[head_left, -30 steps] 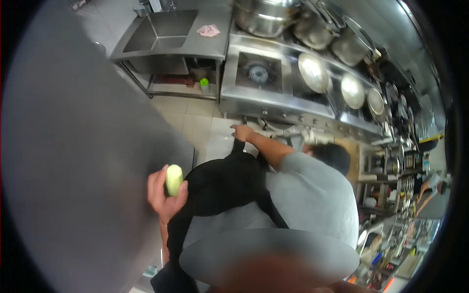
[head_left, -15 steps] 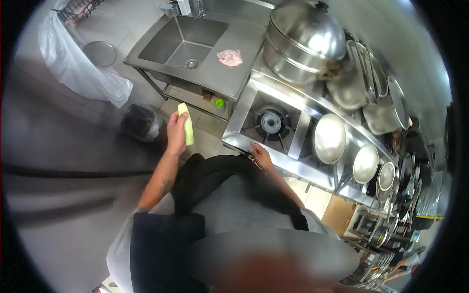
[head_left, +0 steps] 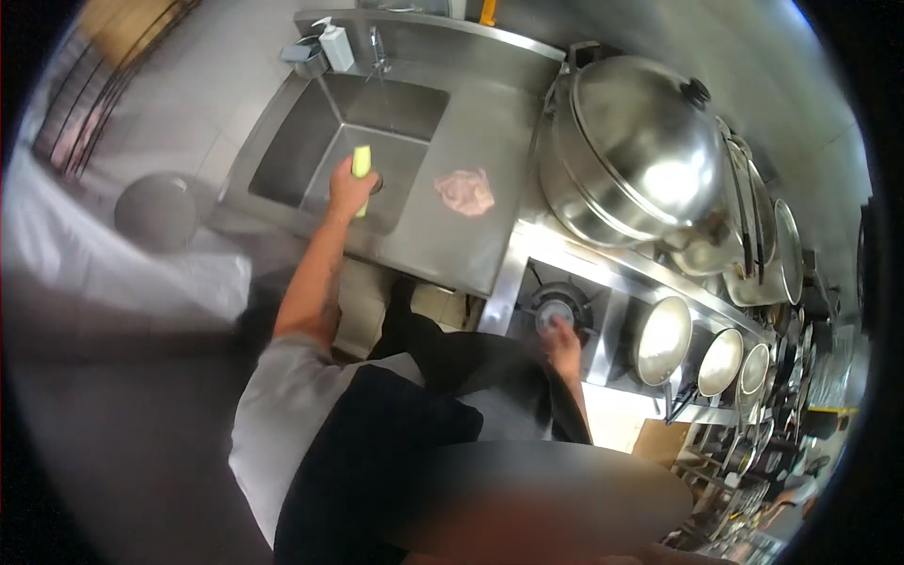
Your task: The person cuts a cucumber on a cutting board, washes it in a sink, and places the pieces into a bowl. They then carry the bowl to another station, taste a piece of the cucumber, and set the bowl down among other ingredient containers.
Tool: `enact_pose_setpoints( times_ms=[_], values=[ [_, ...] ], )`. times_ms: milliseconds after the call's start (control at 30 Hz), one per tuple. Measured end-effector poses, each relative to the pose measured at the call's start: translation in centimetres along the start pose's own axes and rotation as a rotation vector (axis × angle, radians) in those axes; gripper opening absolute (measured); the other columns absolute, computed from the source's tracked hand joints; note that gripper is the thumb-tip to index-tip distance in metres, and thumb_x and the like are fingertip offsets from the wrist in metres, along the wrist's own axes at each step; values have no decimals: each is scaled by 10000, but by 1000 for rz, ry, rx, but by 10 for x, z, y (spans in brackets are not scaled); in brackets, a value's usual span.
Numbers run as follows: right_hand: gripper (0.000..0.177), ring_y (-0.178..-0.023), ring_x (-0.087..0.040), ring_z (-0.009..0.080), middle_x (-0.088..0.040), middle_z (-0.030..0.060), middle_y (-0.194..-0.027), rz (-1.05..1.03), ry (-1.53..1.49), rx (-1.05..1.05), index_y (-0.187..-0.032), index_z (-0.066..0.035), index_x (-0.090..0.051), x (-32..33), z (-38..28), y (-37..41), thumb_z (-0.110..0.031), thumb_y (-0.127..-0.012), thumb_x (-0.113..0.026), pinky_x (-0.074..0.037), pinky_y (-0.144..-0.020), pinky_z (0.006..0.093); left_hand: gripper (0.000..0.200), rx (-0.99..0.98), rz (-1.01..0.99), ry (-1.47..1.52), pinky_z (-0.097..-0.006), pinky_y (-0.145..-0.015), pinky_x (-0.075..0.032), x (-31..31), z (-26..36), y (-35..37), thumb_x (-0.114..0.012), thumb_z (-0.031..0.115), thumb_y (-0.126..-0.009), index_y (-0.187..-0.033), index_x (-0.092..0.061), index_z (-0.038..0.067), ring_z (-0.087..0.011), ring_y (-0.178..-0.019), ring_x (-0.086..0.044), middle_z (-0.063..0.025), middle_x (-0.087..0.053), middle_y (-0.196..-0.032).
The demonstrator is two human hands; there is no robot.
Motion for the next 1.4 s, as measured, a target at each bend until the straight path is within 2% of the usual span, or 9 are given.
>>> enact_pose_setpoints(
  times_ms=[133, 333, 467, 700, 867, 1067, 1167, 1233, 1400],
  values=[
    [442, -786, -669, 109, -741, 33, -998, 116, 157, -15, -1469, -78, -630, -47, -9, -23, -217, -1057, -708, -552, -686, 272, 570, -250, 12, -166, -469, -1126, -483, -51, -67, -210, -798, 287, -770, -1241, -717, -25, -434, -1314, -605, -271, -602, -1470],
    [402, -742, -697, 167, -742, 81, -917, 245, 361, -192, -1439, -102, -645, -121, -27, -21, -164, -1042, -630, -567, -670, 330, 683, -95, -174, -253, -455, -1249, -379, -102, -114, -385, -804, 395, -753, -1284, -718, -25, -436, -1517, -438, -331, -380, -1666],
    [407, -752, -706, 188, -750, 96, -913, 264, 588, -124, -1431, -130, -654, -173, -77, -28, -200, -1031, -636, -571, -704, 354, 583, 120, -509, 201, -408, -971, -563, -116, -122, -393, -779, 433, -883, -1305, -730, 35, -283, -1105, -725, -205, -755, -1229],
    [427, -1048, -690, 152, -772, 79, -1179, -185, 363, 17, -1499, -63, -614, -347, -206, -189, -196, -1095, -647, -543, -935, 309, 476, 463, -609, 926, -328, -650, -554, -119, -87, -340, -734, 342, -1022, -1400, -631, 71, -179, -694, -655, -93, -693, -877],
    [751, -1275, -617, 216, -640, 100, -1401, -330, 140, 63, -1649, -82, -386, -511, -259, -369, -521, -1084, -616, -528, -1033, 354, 330, 378, -565, 962, -335, -653, -560, -133, -76, -331, -718, 272, -1010, -1257, -632, 70, -189, -706, -666, -90, -682, -892],
    [588, -1201, -676, 292, -683, 187, -1372, -312, -303, 203, -1504, -12, -546, -609, -295, -466, -463, -1128, -523, -562, -992, 420, 298, 56, -434, 688, -326, -699, -551, -114, -71, -371, -691, 268, -1012, -1220, -647, 59, -197, -734, -686, -83, -702, -921],
    [477, -1078, -708, 299, -738, 193, -1195, -281, -237, -99, -1306, -1, -671, -612, -317, -468, -398, -1158, -451, -584, -927, 448, 352, 89, -523, 401, -304, -776, -542, -114, -73, -376, -653, 312, -1048, -1275, -656, 43, -188, -861, -706, -86, -724, -1046],
    [447, -1064, -713, 362, -747, 243, -1068, 86, -128, 203, -1215, 18, -705, -611, -335, -483, -356, -1138, -473, -570, -961, 491, 395, 6, -331, 468, -298, -846, -544, -112, -56, -357, -626, 340, -1076, -1335, -644, 41, -179, -1003, -698, -92, -712, -1181],
    [326, -1043, -707, 394, -735, 238, -1121, 89, 344, 566, -1229, -25, -726, -616, -320, -483, -252, -1087, -540, -565, -941, 480, 394, 284, -391, 1046, -320, -830, -555, -137, -103, -370, -575, 393, -1105, -1324, -642, 71, -175, -1000, -685, -77, -687, -1166]
  ],
)
Point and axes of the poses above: each hand's wrist, its own y-axis away from the middle knuckle, its own x-axis out of the back of the hand, z = x × y, the point moved 5 cm from there along -y, towards the middle knuckle
